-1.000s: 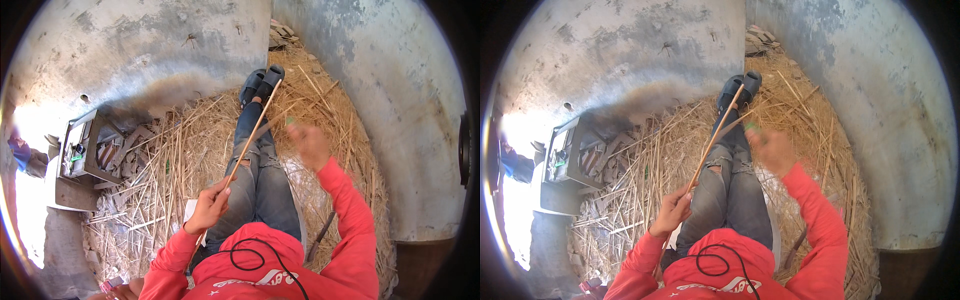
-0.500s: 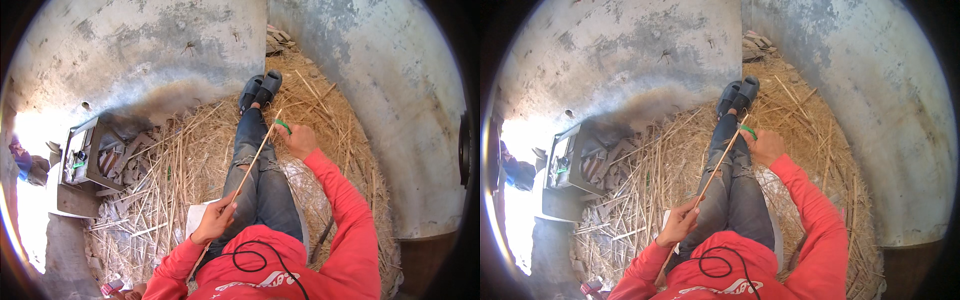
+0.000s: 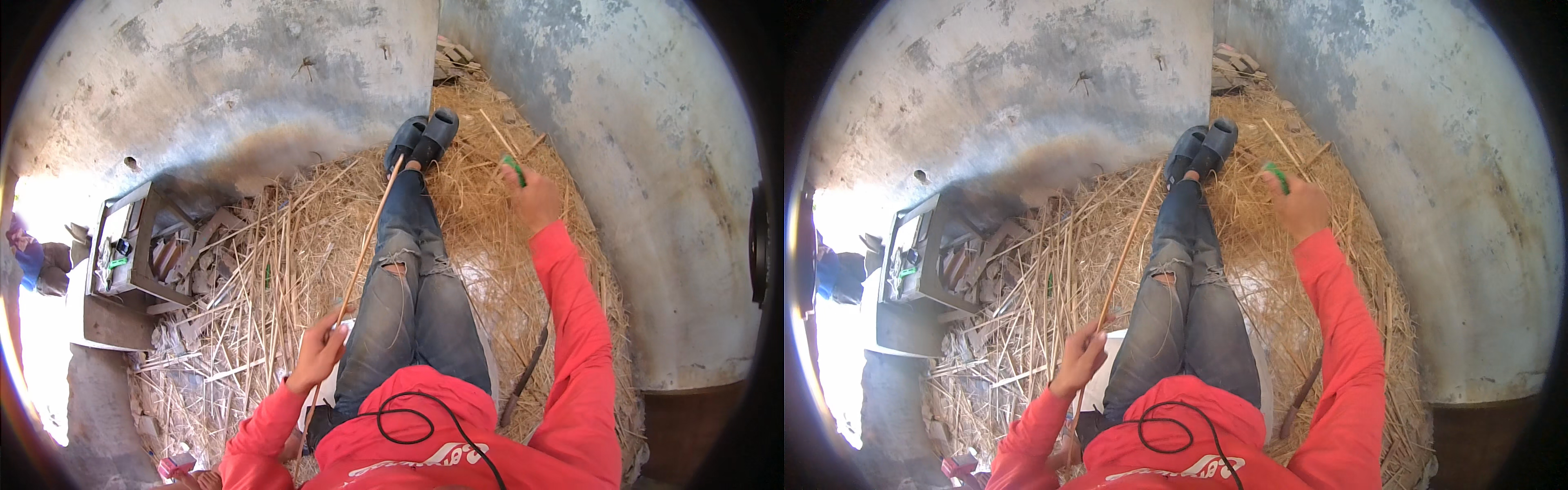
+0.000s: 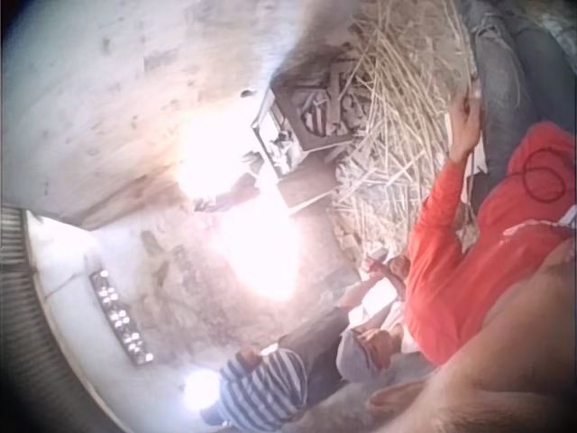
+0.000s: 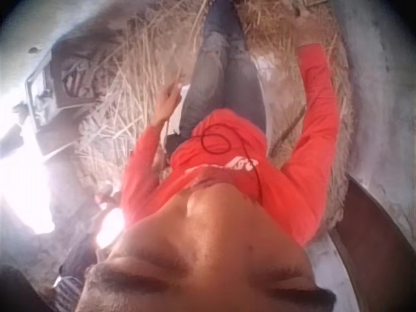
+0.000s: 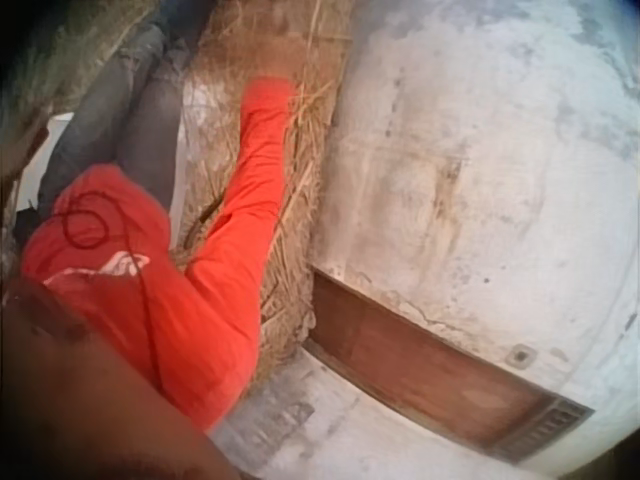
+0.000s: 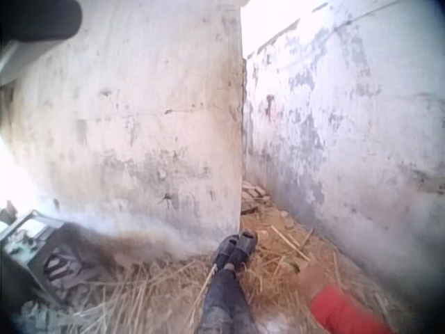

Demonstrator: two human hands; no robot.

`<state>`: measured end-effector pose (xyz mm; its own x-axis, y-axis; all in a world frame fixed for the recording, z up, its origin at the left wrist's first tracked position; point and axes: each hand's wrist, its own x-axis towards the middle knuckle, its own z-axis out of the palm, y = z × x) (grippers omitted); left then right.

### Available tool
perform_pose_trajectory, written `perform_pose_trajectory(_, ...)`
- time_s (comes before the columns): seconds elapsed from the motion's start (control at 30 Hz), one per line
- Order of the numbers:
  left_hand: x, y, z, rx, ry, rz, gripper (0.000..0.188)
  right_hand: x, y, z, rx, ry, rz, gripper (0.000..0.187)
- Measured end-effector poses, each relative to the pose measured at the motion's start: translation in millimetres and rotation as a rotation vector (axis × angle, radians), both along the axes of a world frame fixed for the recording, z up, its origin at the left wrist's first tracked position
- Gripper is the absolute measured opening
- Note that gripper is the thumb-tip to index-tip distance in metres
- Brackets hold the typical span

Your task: The person scrapes a thin wooden stick with a small green knife, then uses a large machete to trim and shape a longer wooden rod.

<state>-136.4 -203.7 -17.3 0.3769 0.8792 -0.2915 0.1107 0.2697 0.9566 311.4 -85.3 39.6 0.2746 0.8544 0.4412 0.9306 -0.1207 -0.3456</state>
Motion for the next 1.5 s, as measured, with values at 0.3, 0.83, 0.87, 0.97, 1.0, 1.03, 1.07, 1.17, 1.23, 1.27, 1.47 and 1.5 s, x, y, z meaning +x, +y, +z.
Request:
perform_pose_trajectory(0.3, 83.3, 80.4, 63.1, 0.365, 0.125, -0.041, 0.031, -115.7, -39.2, 19.1, 0.018, -0.158, 0.441, 0.05)
perform_pose_trajectory(0.83, -36.9, 156.3, -7.3, 0.681, 0.779, 0.288, 0.036, -121.0, -49.6, -48.8, -0.304, 0.21, 0.44, 0.052)
perform_pose_trajectory(0.87, -45.3, 159.9, -15.8, 0.75, 0.887, 0.3, 0.04, -121.6, -47.8, -70.8, -0.354, 0.247, 0.417, 0.051)
perform_pose_trajectory(0.97, -32.9, 145.9, -20.8, 0.655, 0.853, 0.27, 0.054, -138.5, -54.6, -121.1, -0.609, 0.397, 0.392, 0.047)
perform_pose_trajectory(1.0, -27.5, 138.7, -16.6, 0.572, 0.84, 0.247, 0.056, -149.8, -58.1, -134.8, -0.711, 0.454, 0.396, 0.045)
perform_pose_trajectory(1.03, -31.8, 137.7, -30.6, 0.598, 0.782, 0.206, 0.054, -162.9, -59.9, -150.9, -0.671, 0.4, 0.384, 0.044)
perform_pose_trajectory(1.07, -28.1, 133.9, -31.5, 0.572, 0.699, 0.185, 0.052, -172.2, -62.6, -167.7, -0.634, 0.347, 0.359, 0.044)
perform_pose_trajectory(1.17, -0.3, 115.7, -16.5, 0.521, 0.468, 0.158, 0.044, -185.5, -49.6, -175.8, -0.44, 0.438, 0.435, 0.047)
perform_pose_trajectory(1.23, 10.7, 107.3, 10.8, 0.453, 0.387, 0.119, 0.042, -193.9, -32.5, -167.3, -0.404, 0.657, 0.497, 0.047)
perform_pose_trajectory(1.27, 14.8, 104.5, 20.2, 0.42, 0.348, 0.1, 0.041, -202.9, -23.0, -157.7, -0.447, 0.804, 0.514, 0.045)
perform_pose_trajectory(1.47, 31.6, 89.4, 44.6, 0.359, 0.169, 0.065, 0.032, -222.8, -23.5, -92.5, -0.205, 0.761, 0.379, 0.047)
perform_pose_trajectory(1.5, 33.7, 83.6, 46.9, 0.322, 0.115, 0.074, 0.036, -217.7, -28.0, -79.6, -0.162, 0.784, 0.361, 0.049)
